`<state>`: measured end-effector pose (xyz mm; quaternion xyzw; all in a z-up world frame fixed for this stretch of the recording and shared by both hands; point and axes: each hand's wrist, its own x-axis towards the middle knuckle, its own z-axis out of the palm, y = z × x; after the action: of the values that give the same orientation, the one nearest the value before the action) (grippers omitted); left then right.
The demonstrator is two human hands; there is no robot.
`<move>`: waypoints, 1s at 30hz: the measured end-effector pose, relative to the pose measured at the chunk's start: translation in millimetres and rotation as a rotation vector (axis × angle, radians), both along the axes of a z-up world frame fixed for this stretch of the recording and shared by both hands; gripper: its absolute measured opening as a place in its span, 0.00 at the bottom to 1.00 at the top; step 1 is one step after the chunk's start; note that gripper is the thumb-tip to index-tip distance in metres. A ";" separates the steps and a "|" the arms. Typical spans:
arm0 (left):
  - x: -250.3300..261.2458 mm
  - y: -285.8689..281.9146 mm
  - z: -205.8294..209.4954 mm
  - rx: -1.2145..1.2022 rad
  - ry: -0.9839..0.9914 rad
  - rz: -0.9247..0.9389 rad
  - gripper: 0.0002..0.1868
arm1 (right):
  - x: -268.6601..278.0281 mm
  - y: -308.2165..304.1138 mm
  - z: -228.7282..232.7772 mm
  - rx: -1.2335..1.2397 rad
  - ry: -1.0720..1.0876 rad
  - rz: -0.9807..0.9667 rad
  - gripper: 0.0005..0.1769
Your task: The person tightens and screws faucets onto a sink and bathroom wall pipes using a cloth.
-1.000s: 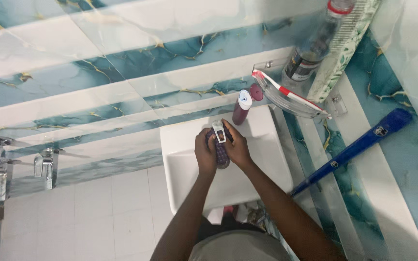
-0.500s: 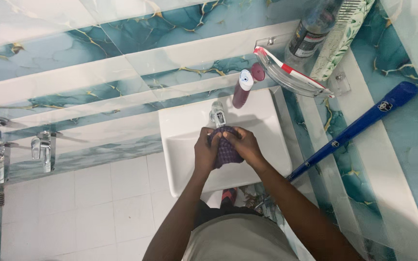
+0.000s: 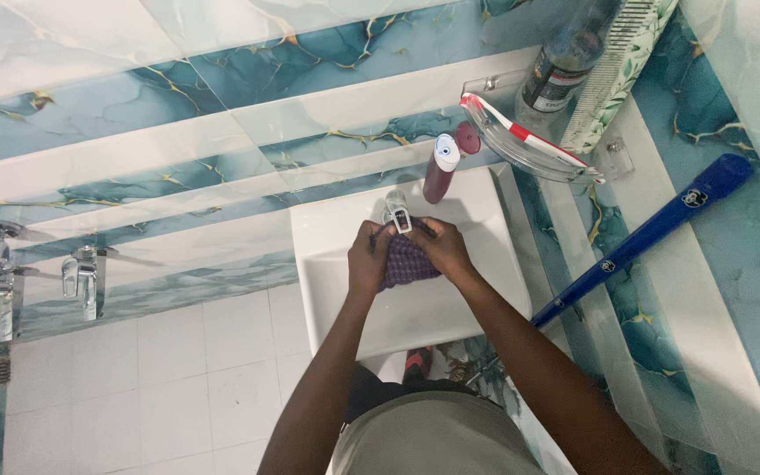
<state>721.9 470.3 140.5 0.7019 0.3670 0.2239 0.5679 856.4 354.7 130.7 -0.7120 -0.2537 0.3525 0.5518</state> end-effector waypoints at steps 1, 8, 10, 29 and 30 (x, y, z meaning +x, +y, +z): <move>9.8 14.8 -1.1 -0.014 -0.036 -0.010 0.18 | 6.4 14.3 -1.4 -0.048 -0.075 -0.044 0.23; 10.0 10.2 -27.7 -0.245 -0.086 -0.012 0.21 | 0.9 10.7 -16.3 -0.194 -0.086 -0.109 0.25; 1.0 -0.6 -27.2 -0.341 -0.092 -0.019 0.20 | -0.3 -4.4 -14.7 -0.172 -0.029 -0.069 0.26; 40.7 0.4 25.3 0.626 -0.080 -0.094 0.26 | -3.1 37.9 -28.2 0.221 -0.379 -0.084 0.36; 45.4 5.8 14.6 0.538 -0.245 -0.088 0.26 | -1.5 45.7 -34.7 0.225 -0.379 -0.086 0.36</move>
<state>767.3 476.1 155.1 0.8103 0.1921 0.3714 0.4106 854.8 400.4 96.0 -0.7095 -0.3603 0.1579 0.5847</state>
